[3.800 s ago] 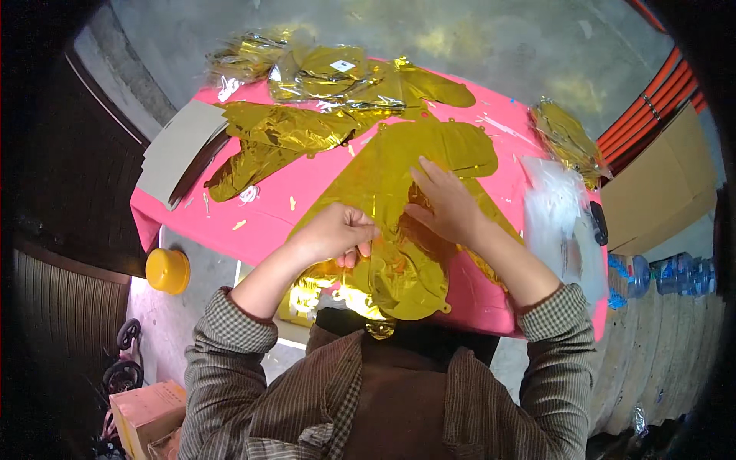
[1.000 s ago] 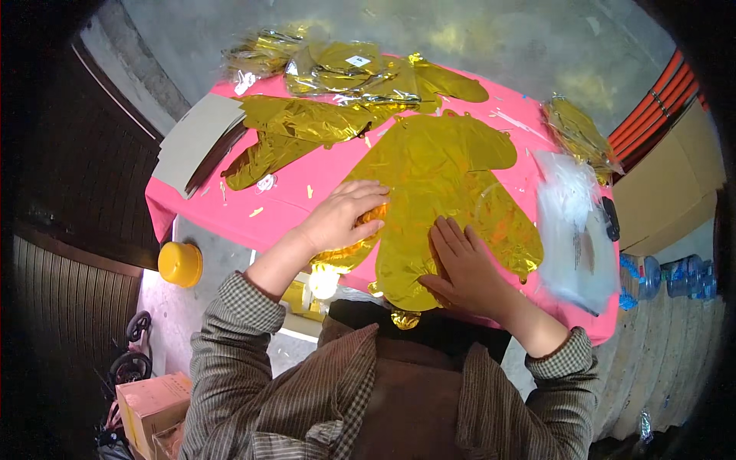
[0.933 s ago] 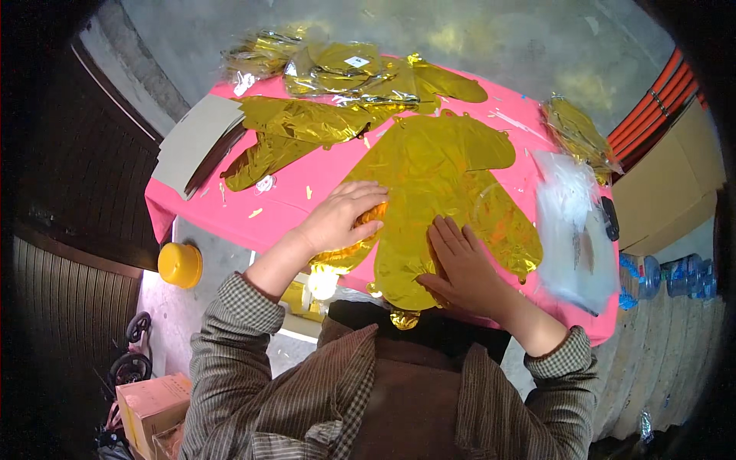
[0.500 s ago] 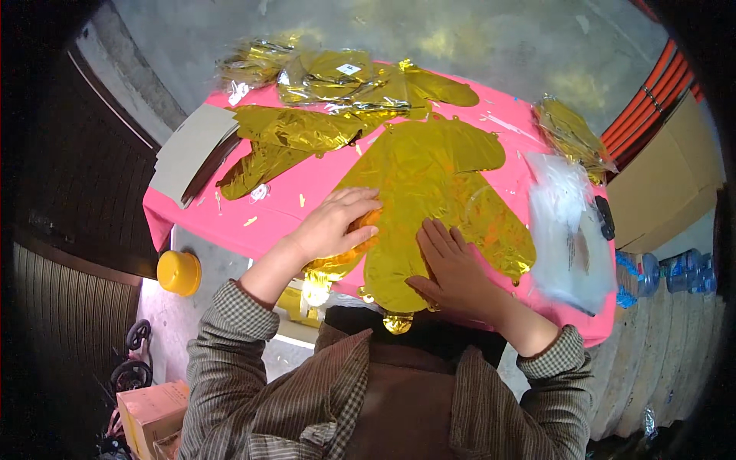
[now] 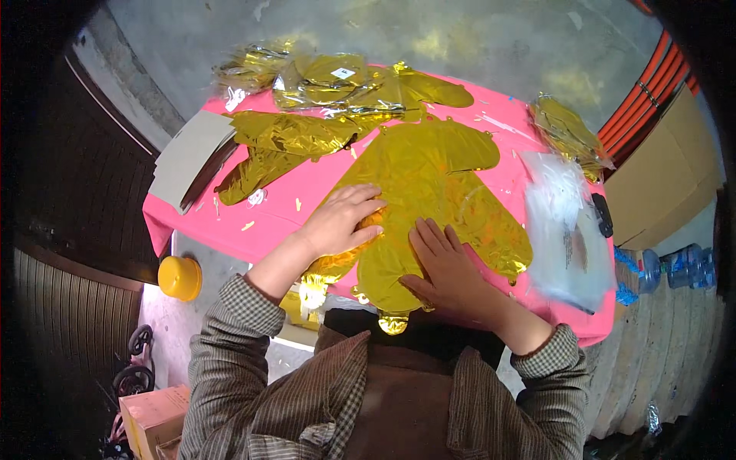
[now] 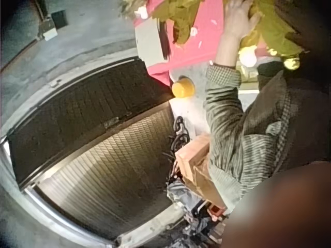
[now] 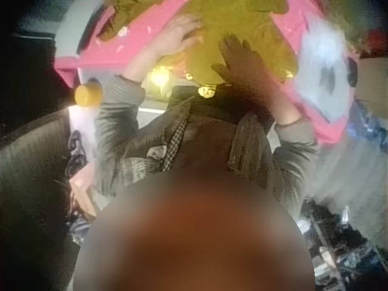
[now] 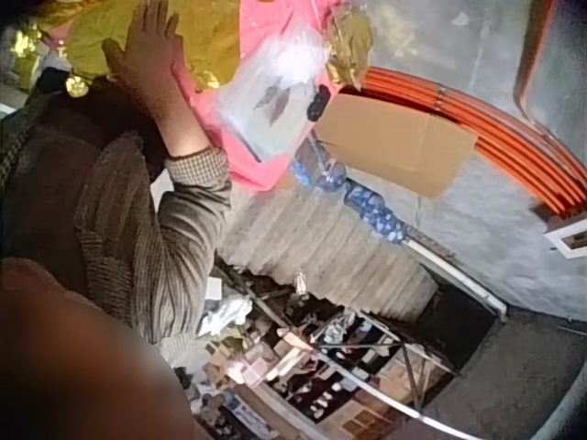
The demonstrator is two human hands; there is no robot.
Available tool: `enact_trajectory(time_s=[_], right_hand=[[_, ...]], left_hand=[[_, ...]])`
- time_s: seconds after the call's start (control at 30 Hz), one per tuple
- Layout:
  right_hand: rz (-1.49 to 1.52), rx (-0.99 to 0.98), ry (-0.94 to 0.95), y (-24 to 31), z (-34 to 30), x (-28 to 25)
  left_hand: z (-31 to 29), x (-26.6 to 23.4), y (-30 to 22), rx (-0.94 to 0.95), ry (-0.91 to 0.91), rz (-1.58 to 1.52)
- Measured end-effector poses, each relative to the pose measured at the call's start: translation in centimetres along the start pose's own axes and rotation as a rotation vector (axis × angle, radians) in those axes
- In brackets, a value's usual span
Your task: The person folds and flattens deflated gold mylar balloons by hand on a workbench.
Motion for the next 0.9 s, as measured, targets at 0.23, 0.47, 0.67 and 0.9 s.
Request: enact_trajectory(time_s=[0.23,0.47,0.67,0.9], right_hand=[[0.007,0.019,-0.024,-0.2,0.3,0.3],[0.020,0.009,-0.071,-0.6,0.1,0.6],[0.058,0.040,-0.062,-0.6,-0.1,0.4],[0.140,0.009,-0.282,-2.7,-1.0,-3.1]], left_hand=[[-0.2,0.3,0.3,0.003,-0.026,0.012],[0.0,0.3,-0.3,0.001,-0.032,0.054],[0.0,0.5,-0.1,-0.019,-0.042,0.014],[-0.9,-0.6,0.8,-0.082,-0.156,0.002]])
Point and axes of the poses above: each hand's wrist, its own z-axis towards the middle knuckle, its own x-axis out of the palm, y = z × x, the point moved 2 cm from there along z, towards the middle knuckle, and after that the axes turned 4 degrees about -x, right-handed, at the moved point
